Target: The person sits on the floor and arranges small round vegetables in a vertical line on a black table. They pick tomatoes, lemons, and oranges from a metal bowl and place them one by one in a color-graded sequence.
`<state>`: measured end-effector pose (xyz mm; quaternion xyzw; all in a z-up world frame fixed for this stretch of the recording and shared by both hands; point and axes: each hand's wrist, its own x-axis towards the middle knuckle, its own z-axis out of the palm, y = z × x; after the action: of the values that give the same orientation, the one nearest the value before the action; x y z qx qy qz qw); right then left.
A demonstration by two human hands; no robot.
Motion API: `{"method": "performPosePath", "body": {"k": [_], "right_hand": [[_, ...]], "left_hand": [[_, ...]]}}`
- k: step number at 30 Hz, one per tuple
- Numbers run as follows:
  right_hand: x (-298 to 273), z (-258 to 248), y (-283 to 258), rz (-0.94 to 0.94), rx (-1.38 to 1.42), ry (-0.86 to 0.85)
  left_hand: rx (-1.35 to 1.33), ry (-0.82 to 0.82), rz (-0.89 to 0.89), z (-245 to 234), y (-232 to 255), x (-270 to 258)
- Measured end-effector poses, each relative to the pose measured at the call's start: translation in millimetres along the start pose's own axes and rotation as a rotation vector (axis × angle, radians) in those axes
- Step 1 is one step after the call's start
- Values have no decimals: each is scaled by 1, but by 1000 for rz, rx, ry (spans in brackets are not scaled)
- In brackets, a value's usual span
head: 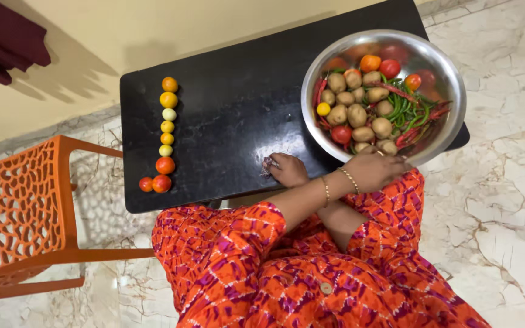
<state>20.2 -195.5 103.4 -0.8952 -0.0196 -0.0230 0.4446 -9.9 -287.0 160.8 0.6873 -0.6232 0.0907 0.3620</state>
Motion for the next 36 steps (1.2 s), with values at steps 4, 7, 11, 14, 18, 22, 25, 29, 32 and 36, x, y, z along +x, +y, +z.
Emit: {"method": "performPosePath", "body": {"k": [4,7,11,14,18,22,25,29,32,36], "right_hand": [[-1,5,3,1,-13,5],[3,9,10,-45,5,-4],[8,12,20,4,49,-98],[10,16,23,-67,12,-40],[8,15,22,-53,32,-41],[8,13,21,-63,25,-51],[8,14,22,-73,32,-46],[6,11,19,-63,22,-36],[5,5,11,-38,8,-52],[4,-1,3,4,-44,-86]], "left_hand": [[189,-125,-474,-19,-16,-9],[541,-89,-709,-39,-39,-14],[597,-274,-932,-59,-51,-15],[557,-416,-992,-62,-53,-11],[510,-448,-1013,-58,-58,-8],[501,-380,-1009,-53,-61,-9],[466,-316,-1029,-55,-60,-12],[446,-196,-994,-56,-59,-16],[420,-133,-979,-57,-58,-18],[374,-44,-953,-58,-57,-23]]}}
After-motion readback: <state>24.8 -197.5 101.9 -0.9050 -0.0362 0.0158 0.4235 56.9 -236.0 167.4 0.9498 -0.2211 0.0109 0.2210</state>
